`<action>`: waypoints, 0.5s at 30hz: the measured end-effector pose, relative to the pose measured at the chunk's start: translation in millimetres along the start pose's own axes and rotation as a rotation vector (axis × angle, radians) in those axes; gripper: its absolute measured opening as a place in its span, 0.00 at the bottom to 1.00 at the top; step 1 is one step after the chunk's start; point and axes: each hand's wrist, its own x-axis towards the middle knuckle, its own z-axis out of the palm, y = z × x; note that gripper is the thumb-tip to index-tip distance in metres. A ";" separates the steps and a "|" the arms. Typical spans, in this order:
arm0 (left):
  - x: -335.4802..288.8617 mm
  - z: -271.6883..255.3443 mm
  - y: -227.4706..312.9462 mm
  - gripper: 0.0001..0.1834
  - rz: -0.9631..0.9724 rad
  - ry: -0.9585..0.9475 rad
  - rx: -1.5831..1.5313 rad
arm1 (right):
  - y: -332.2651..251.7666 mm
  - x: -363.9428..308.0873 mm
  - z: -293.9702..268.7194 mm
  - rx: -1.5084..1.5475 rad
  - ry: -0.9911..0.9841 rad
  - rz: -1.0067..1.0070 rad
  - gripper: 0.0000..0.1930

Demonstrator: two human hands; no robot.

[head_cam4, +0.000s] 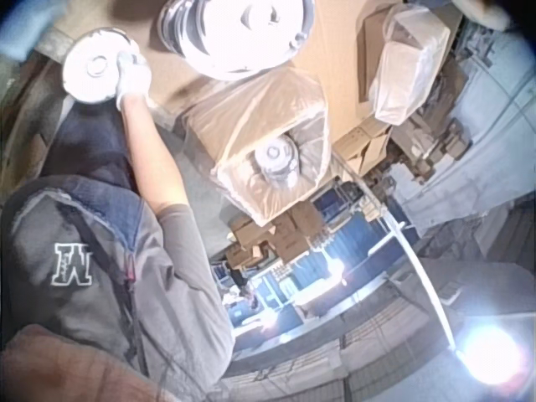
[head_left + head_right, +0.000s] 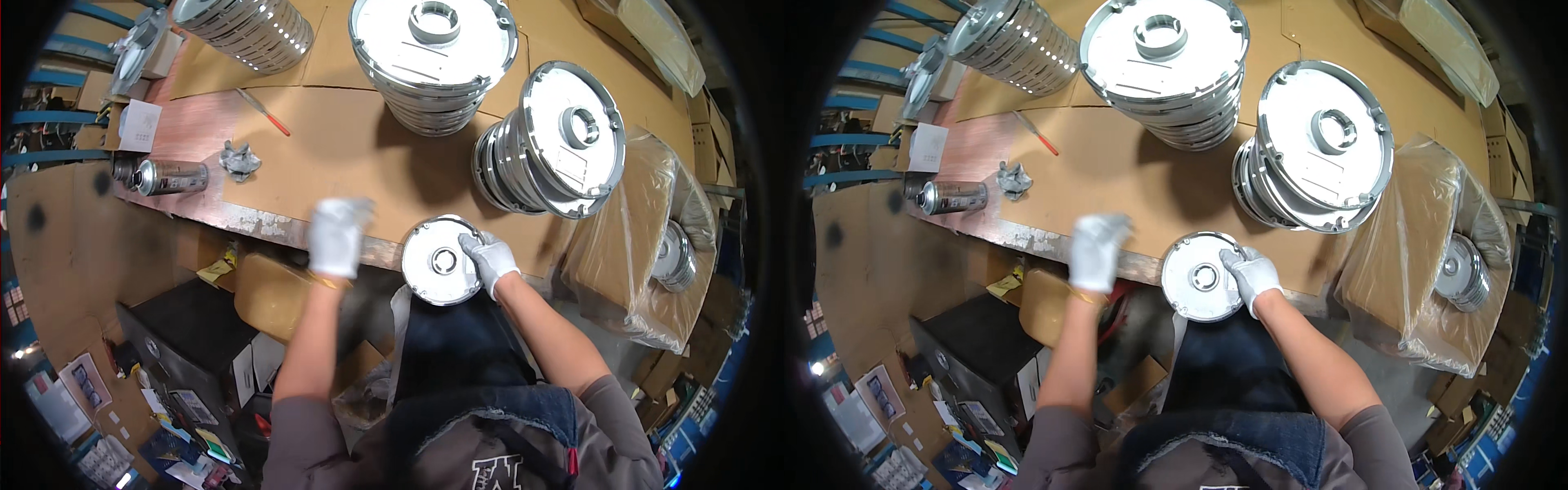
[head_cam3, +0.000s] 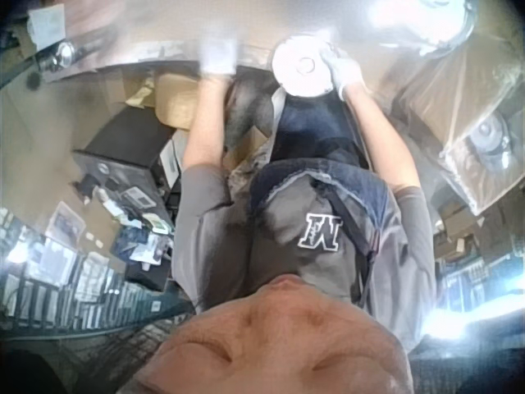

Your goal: The person sorts and packs cylindrical slotted metal components by hand from a workbench into a plastic-lined storage box.

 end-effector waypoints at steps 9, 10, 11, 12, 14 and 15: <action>-49.1 63.8 -25.0 0.06 0.376 -0.560 1.832 | -3.9 -7.0 5.0 -0.114 0.096 0.047 0.15; -49.5 64.4 -27.0 0.04 0.434 -0.570 1.826 | 0.3 -5.5 3.0 -0.126 0.094 0.017 0.15; -43.9 67.0 -29.3 0.04 0.432 -0.583 1.828 | 0.2 -2.9 3.0 -0.117 0.100 0.023 0.15; -38.3 72.9 -30.7 0.03 0.471 -0.558 1.765 | -1.0 -2.9 4.5 -0.232 0.123 -0.004 0.14; -28.3 93.8 -30.3 0.07 0.446 -0.524 1.810 | -11.5 -6.4 7.4 -0.201 0.113 0.034 0.15; -29.9 93.3 -31.9 0.07 0.443 -0.536 1.809 | -9.7 -7.2 9.3 -0.194 0.119 0.040 0.15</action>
